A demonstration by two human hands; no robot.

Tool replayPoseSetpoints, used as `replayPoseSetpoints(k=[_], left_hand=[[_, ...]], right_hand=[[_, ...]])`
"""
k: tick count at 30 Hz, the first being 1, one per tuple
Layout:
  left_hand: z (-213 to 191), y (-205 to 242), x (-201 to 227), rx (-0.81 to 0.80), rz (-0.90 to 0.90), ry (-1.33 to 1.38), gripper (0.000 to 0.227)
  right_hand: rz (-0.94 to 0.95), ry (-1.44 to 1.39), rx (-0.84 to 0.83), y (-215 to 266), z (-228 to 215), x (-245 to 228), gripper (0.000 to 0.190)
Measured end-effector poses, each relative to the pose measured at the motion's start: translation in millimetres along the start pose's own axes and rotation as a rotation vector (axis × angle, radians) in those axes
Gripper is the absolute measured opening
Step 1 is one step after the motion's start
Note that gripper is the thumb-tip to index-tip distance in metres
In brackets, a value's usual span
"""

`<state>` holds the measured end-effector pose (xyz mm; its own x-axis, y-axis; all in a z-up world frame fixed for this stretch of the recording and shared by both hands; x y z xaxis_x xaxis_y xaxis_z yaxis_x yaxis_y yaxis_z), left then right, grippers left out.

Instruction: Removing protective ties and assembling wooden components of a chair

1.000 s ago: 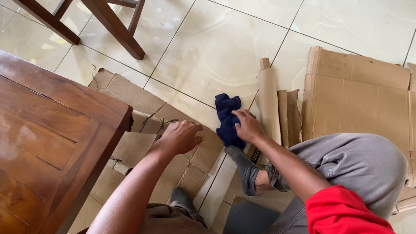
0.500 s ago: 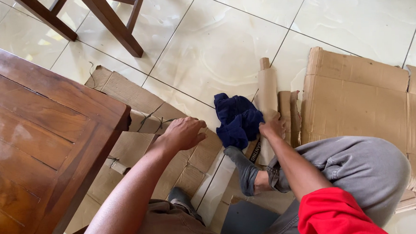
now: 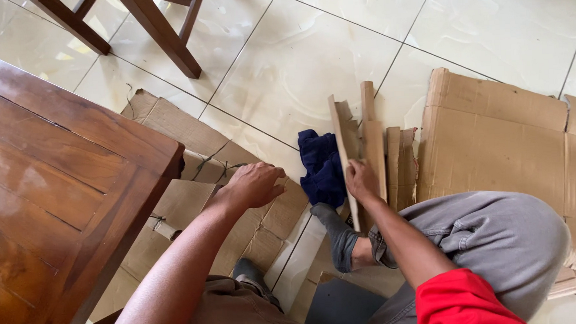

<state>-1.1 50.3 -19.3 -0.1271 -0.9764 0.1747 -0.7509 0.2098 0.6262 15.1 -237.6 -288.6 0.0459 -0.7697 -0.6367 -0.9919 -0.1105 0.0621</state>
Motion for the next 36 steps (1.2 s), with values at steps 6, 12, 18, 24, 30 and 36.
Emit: replayPoseSetpoints(k=[6, 12, 18, 24, 30, 36], left_hand=[[4.1, -0.1, -5.1, 0.008, -0.027, -0.010, 0.038], [2.1, -1.7, -5.2, -0.014, -0.019, 0.000, 0.040], [2.5, -1.9, -4.5, -0.038, -0.012, -0.016, 0.041], [3.7, -3.4, -5.7, -0.025, -0.017, -0.015, 0.041], [4.4, -5.1, -9.6, -0.030, -0.025, -0.010, 0.042], [8.6, -10.1, -16.0, -0.045, -0.032, -0.022, 0.042]], right_hand=[[0.444, 0.110, 0.126, -11.6, -13.5, 15.1, 0.074], [0.651, 0.005, 0.218, -8.6, -16.2, 27.5, 0.097], [0.636, -0.348, 0.191, -2.4, -9.6, 34.5, 0.080], [0.718, -0.240, 0.053, -0.9, -4.3, 43.2, 0.071], [0.804, -0.225, -0.012, -1.3, -10.1, 29.1, 0.098], [0.783, -0.178, -0.080, -9.4, 12.6, 57.0, 0.098]])
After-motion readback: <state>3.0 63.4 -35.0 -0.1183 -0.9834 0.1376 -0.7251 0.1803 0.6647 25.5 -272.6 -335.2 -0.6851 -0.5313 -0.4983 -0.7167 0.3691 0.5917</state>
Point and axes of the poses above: each hand's wrist, its own y-axis away from the middle knuckle, its own z-axis out of the palm, x = y × z, the point moved 1 cm from there along -y, towards the middle knuckle, and after that the axes turned 6 degrees about -z, right-handed, at the moved point
